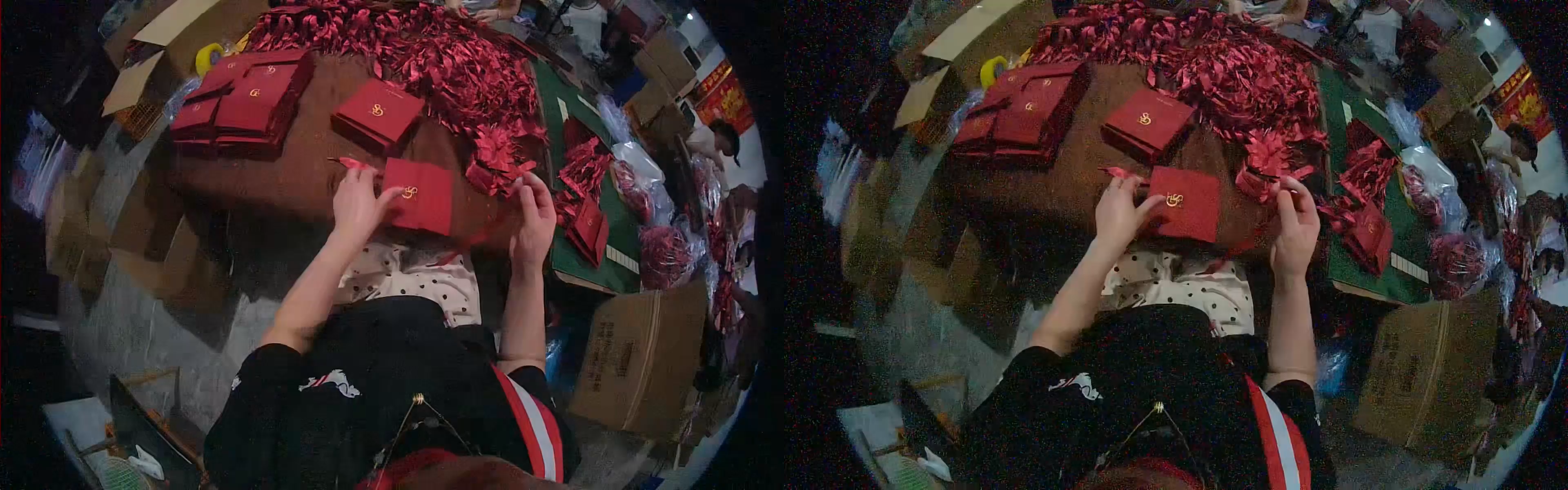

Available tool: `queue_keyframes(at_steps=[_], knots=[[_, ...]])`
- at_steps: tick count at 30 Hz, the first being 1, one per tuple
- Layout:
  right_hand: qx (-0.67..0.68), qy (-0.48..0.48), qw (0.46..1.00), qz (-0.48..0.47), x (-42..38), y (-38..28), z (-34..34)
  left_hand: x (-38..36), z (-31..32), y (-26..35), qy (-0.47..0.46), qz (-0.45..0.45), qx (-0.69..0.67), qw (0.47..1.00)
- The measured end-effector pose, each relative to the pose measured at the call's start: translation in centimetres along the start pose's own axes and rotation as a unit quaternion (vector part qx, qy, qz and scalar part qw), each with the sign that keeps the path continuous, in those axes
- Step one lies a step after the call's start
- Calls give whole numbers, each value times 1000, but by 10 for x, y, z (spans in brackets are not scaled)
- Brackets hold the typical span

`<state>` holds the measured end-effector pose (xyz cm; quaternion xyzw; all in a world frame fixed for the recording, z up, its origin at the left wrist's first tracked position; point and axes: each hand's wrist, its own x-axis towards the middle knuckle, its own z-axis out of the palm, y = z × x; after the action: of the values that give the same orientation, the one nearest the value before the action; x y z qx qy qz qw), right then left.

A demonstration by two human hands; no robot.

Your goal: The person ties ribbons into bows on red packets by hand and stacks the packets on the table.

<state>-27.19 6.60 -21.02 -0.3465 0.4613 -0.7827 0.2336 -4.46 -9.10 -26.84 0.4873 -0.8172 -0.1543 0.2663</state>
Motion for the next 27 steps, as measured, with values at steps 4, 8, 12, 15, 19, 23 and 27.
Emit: queue_keyframes(at_steps=[4,8,12,15,19,23,27], knots=[[-238,-102,962,-92,17,38,22,13,17,6,-66,-36,-2,997],[-402,-199,876,-176,18,72,52,8,33,2,-7,-26,-79,997],[-392,-203,892,-99,20,98,70,6,37,-1,5,-14,-114,993],[-380,-188,904,-61,25,110,80,8,38,-6,-31,-42,-154,987],[-425,-240,863,-133,27,123,82,9,35,-5,-29,-34,-149,988],[-422,-270,854,-139,28,135,81,15,31,-6,-34,-27,-157,987],[-415,-275,855,-142,30,138,83,20,29,-8,-94,-48,-212,972]])
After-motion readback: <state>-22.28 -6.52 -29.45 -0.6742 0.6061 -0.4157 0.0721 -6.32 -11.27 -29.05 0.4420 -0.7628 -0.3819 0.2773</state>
